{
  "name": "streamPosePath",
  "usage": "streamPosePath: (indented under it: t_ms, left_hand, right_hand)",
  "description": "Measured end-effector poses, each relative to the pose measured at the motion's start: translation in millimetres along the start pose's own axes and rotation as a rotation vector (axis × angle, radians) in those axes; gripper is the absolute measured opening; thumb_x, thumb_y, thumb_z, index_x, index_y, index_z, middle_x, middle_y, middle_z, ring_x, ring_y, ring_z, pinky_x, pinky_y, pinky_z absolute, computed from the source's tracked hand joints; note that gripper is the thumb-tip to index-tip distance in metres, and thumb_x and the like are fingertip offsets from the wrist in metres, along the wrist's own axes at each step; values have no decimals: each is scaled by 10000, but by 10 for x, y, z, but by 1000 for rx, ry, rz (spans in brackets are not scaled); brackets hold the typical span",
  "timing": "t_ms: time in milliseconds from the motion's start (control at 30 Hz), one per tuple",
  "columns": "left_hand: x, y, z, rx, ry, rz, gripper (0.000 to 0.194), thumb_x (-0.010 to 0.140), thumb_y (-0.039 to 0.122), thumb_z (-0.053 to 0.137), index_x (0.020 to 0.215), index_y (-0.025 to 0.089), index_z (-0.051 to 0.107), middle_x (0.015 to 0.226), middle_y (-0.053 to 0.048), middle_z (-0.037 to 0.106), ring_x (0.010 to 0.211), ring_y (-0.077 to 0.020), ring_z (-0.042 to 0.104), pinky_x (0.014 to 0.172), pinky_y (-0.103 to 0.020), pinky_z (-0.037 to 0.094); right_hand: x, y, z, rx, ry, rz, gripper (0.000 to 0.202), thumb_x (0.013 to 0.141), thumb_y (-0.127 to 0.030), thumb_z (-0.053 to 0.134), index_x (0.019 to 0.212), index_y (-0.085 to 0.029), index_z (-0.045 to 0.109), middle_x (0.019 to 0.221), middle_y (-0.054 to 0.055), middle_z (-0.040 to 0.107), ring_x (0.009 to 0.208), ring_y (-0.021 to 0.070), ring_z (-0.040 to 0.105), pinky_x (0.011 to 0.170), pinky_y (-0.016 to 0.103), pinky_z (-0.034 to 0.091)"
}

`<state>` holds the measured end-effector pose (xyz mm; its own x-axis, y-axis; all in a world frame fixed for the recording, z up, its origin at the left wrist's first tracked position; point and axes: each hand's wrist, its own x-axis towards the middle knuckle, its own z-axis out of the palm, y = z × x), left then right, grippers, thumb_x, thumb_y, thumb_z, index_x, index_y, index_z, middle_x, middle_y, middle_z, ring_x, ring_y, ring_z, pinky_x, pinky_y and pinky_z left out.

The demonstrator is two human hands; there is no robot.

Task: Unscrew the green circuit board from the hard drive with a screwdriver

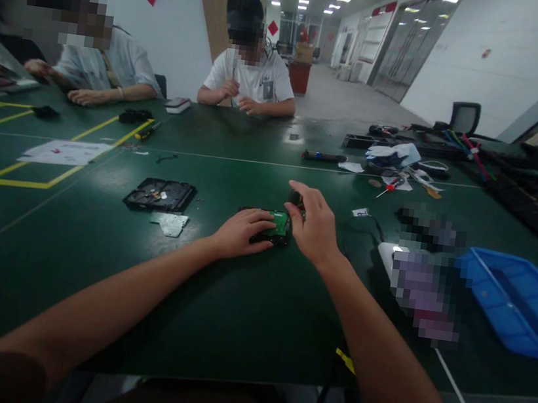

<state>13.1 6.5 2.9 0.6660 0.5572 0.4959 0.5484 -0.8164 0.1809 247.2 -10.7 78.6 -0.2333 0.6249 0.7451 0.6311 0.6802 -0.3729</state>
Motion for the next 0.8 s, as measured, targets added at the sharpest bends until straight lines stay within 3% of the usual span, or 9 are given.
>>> streamPosePath:
  t_ms: [367,567,667,800]
  left_hand:
    - [-3,37,-44,7,-2,-9,414,965,485,661,1271,207,663,1361,-126,645,1291,-317,600,1082,-534,512]
    - [2,24,-27,-13,5,-6,424,957,488,669,1272,205,665,1349,-133,650,1294,-322,598,1082,-541,508]
    - [-3,15,-20,-26,6,-9,430,957,496,666,1285,219,662,1348,-129,649,1295,-321,598,1082,-547,507]
    - [-3,20,-26,-21,-2,-16,424,963,503,656,1281,223,666,1345,-120,649,1295,-317,598,1086,-538,507]
  right_hand:
    - [5,-51,-29,-108,29,-8,387,937,-456,728,1253,-275,598,1085,74,647,933,246,650,807,414,586]
    - [11,-63,-24,-26,-4,-27,348,1022,-326,581,1368,-306,593,1132,74,687,1000,247,683,918,456,589]
    - [-5,-18,4,84,-31,36,440,1044,-275,499,1480,-324,500,1266,71,703,1075,245,716,994,489,588]
    - [-29,27,34,167,-44,97,434,1053,-280,468,1486,-300,476,1327,86,692,1056,235,743,986,485,607]
